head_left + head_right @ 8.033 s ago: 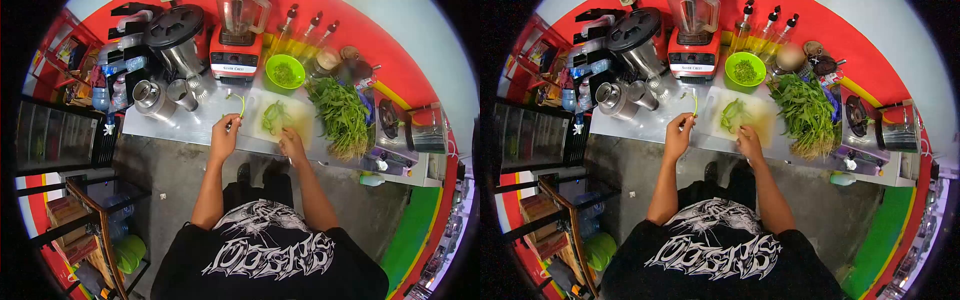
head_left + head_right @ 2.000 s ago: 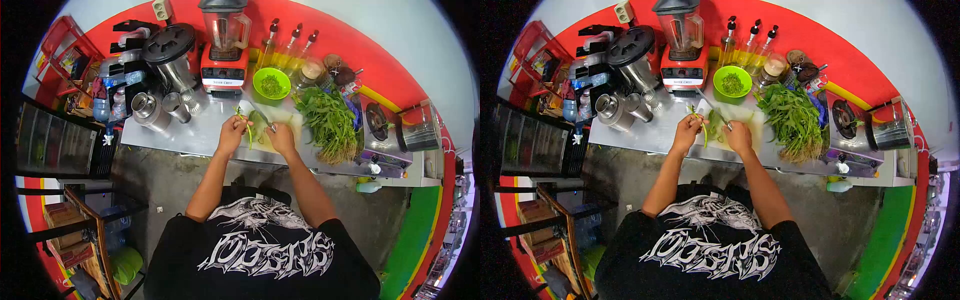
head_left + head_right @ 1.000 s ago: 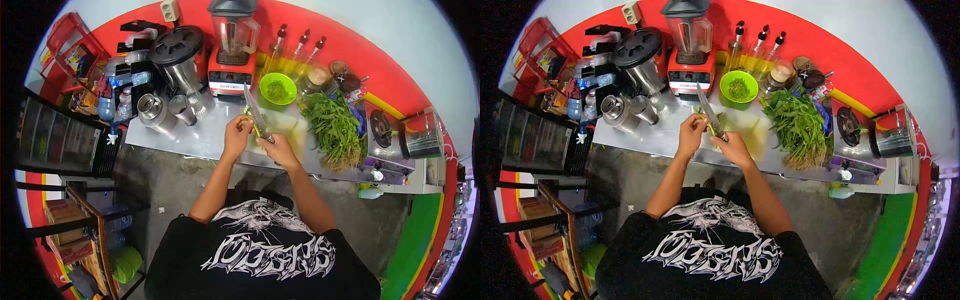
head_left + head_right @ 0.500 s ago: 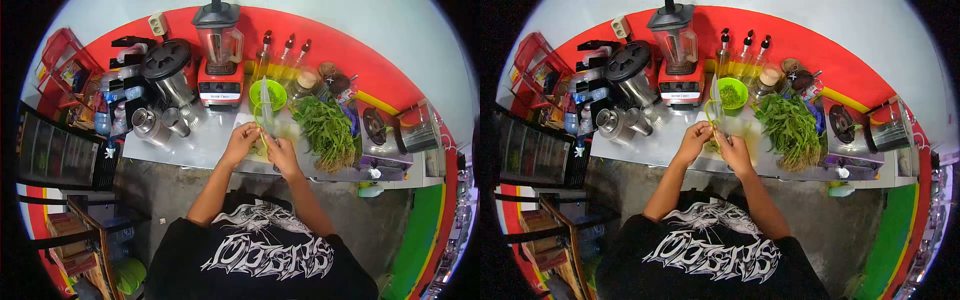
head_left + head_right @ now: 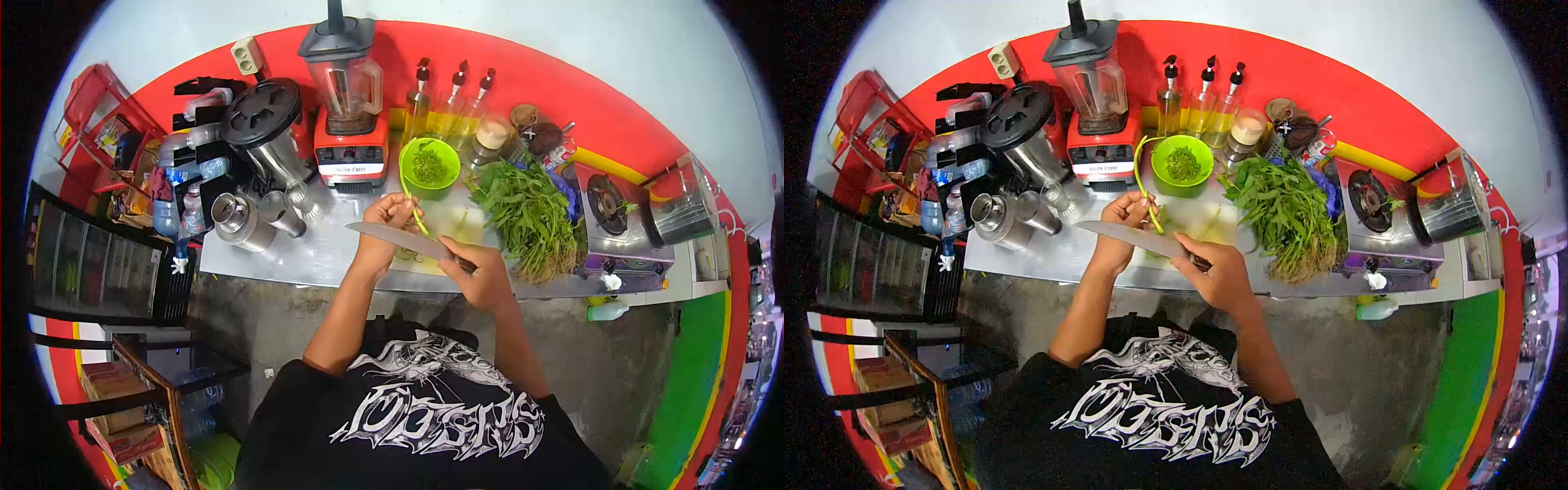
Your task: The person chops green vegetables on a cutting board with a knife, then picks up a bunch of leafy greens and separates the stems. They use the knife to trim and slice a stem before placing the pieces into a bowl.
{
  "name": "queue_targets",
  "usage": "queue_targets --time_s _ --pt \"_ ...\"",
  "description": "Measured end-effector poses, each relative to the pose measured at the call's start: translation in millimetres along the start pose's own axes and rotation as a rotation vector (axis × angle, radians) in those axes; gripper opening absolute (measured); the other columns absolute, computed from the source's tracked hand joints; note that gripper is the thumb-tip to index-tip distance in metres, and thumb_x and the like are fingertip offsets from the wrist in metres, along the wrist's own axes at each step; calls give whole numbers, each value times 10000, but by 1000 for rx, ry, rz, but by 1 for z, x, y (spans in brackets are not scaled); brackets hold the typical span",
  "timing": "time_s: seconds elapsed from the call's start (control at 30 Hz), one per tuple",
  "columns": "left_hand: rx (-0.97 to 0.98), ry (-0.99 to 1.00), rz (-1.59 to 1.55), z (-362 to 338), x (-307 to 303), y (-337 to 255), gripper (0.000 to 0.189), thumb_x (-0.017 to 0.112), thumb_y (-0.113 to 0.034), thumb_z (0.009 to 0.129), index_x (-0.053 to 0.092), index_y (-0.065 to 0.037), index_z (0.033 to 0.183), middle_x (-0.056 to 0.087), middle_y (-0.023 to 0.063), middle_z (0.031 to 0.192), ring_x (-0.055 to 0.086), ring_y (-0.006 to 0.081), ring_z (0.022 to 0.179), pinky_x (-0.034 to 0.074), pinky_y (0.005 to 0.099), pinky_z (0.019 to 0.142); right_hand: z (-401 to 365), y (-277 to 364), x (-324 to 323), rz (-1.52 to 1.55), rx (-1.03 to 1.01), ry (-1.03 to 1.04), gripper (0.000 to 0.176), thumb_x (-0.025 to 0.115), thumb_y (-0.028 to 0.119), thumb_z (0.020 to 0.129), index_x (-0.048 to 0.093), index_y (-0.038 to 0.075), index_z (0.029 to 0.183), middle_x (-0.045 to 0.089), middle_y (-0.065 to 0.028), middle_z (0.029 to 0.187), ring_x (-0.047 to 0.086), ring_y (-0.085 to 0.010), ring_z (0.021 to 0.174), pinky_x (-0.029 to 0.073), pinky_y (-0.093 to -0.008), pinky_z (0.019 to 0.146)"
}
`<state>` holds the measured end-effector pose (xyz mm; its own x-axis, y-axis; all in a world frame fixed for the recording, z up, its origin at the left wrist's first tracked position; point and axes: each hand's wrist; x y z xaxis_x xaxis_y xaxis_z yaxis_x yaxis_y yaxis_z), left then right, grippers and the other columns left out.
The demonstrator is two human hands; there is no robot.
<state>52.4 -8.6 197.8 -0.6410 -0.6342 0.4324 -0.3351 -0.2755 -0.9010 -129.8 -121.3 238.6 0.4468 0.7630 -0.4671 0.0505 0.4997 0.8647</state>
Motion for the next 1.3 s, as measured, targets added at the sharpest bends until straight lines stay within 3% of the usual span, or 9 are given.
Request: queue_targets --time_s 0.07,0.2,0.27,0.57,0.6,0.97,1.3 --pt "8 1 8 -1 3 0 157 630 -185 1013 665 -45 1074 685 19 886 631 83 749 526 231 673 -1 5 -2 -52 1 12 423 757 234 875 694 60 1256 708 -168 846 658 -244 683 506 -324 662" --pt "22 11 0 -6 6 -3 133 612 -170 1022 670 -54 1053 676 13 876 618 75 728 504 220 653 -2 3 -3 -65 -45 -15 420 755 237 877 695 58 1253 703 -165 833 655 -239 676 505 -327 660" --pt "38 9 9 -6 6 -1 133 614 -169 1020 672 -53 1050 675 14 873 620 76 730 505 220 653 -3 2 -6 -59 -17 39 426 737 128 886 661 9 1288 714 -127 883 614 -138 723 499 -281 685" --pt "45 12 -13 -12 6 2 121 616 -161 1017 672 -59 1047 682 16 877 632 84 745 504 220 657 -7 7 -6 -98 -26 32 396 718 144 907 666 -5 1270 716 -136 887 614 -137 709 502 -282 689" --pt "29 10 2 -13 6 1 119 615 -160 1017 672 -60 1045 681 15 876 631 84 742 504 220 651 -7 6 -5 -83 -22 8 416 741 253 889 694 42 1244 701 -158 832 647 -240 677 503 -326 671" --pt "101 60 -7 -16 15 -9 149 619 -148 1014 662 -16 1068 686 40 873 651 93 745 535 226 625 -12 7 -6 -120 -61 -24 419 746 262 883 700 54 1243 710 -155 845 672 -253 700 510 -338 671" --pt "166 129 -2 -20 21 -17 155 642 -192 1004 665 -41 1029 692 46 887 657 125 781 557 271 689 -9 6 -7 -88 -109 -47 421 745 223 882 687 41 1257 705 -162 850 666 -260 698 506 -337 667"
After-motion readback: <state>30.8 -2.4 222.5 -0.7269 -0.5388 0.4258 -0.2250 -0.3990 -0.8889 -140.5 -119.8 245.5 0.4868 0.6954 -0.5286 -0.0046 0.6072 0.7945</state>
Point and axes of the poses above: each hand's wrist, its own z-axis towards the middle knuckle, its own x-axis out of the palm, y = z × x
